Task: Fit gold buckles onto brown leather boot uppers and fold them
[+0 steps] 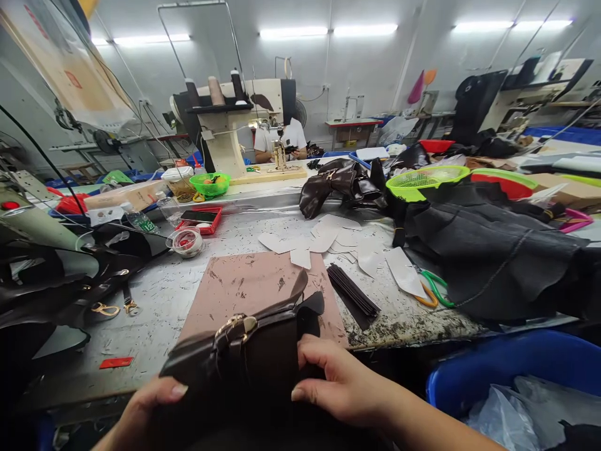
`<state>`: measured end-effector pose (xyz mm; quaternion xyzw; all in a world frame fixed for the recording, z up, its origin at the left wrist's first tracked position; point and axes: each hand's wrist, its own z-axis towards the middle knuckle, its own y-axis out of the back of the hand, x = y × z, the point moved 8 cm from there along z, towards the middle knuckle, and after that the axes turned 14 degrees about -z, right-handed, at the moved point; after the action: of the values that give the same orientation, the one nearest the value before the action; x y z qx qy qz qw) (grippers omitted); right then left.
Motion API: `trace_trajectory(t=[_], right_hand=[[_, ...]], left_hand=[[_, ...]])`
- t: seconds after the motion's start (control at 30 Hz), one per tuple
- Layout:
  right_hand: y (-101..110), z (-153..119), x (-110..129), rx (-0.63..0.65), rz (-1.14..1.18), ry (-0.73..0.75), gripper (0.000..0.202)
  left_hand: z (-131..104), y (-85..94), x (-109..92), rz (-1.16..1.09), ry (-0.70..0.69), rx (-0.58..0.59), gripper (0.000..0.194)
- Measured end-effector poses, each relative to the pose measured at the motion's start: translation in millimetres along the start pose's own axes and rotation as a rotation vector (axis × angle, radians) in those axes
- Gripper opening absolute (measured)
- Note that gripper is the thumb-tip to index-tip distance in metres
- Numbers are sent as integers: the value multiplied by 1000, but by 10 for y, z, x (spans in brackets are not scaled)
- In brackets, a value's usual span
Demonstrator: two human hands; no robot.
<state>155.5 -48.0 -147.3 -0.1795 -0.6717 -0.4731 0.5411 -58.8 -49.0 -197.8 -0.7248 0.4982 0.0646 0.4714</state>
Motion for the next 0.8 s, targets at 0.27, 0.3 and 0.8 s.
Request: trace_trajectory(t=[0.27,0.3,0.8], right_hand=[[171,784,-449,-475,-577,-80,5],[158,867,-567,-476,-586,-134,6],[245,418,-1191,-281,-907,-426,57]], left_hand=[[851,-848,-1407,1305,-764,43,34],[845,-964,-1337,1356,-868,31,32],[1380,-1322,206,2419,-930,298,8]])
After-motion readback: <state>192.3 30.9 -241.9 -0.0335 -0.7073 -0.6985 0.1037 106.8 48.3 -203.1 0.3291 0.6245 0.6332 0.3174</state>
